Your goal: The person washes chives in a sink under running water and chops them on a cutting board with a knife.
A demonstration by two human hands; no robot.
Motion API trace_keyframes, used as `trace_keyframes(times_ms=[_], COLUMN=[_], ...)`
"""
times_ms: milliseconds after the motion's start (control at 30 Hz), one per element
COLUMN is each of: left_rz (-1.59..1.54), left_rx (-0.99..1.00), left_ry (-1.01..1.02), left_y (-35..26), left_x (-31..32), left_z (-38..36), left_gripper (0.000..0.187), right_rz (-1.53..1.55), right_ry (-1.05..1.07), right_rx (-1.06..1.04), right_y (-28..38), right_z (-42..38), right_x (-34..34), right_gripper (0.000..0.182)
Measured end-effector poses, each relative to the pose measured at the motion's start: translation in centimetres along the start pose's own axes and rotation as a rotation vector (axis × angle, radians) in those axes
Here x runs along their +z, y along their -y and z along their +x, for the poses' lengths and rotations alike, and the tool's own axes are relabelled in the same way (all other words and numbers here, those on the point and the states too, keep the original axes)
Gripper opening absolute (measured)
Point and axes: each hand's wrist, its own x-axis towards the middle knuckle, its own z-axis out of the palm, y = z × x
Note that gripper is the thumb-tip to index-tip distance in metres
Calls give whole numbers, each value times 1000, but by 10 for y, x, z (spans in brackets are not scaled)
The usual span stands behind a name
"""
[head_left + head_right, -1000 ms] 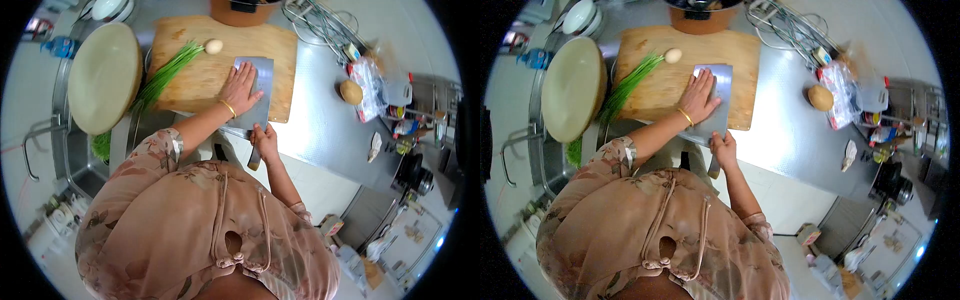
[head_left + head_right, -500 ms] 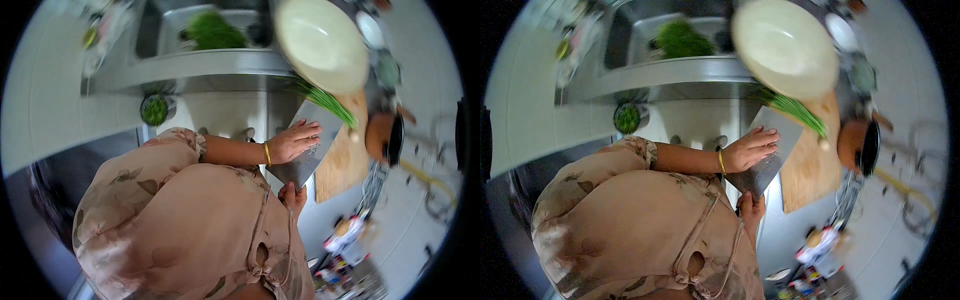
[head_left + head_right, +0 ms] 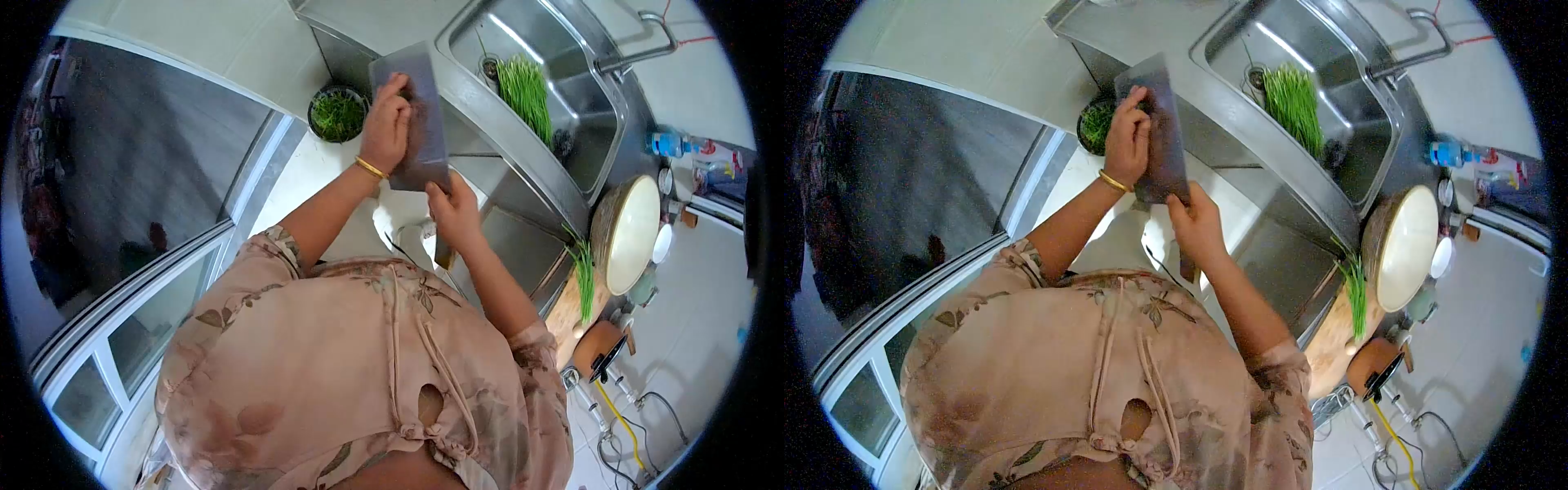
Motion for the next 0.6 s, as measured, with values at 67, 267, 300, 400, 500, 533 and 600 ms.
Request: trace_keyframes(times_ms=[67, 267, 300, 400, 500, 533, 600], left_rz=[81, 491, 587, 835, 977, 919, 953], left_rx=[-101, -545, -606, -622, -586, -527, -536], left_ry=[-86, 53, 68, 97, 245, 180, 281], left_y=[40, 182, 179, 180, 213, 223, 220], left_x=[-15, -44, -49, -44, -43, -48, -54], left_z=[4, -24, -20, -10, 1, 0, 3], left_gripper=[9, 23, 25, 33, 35, 38, 43], right_rz=[-50, -203, -255, -385, -457, -524, -606], right_ry=[34, -7, -29, -131, -198, -256, -407], right_rx=[-67, -39, -51, -118, -26, -1, -54], right_y=[-7, -10, -13, 10, 22, 35, 21], right_z=[29, 48, 46, 19, -28, -51, -98], right_x=[23, 28, 24, 6, -30, -40, -67], right_gripper=[8, 9, 10, 17, 17, 17, 14])
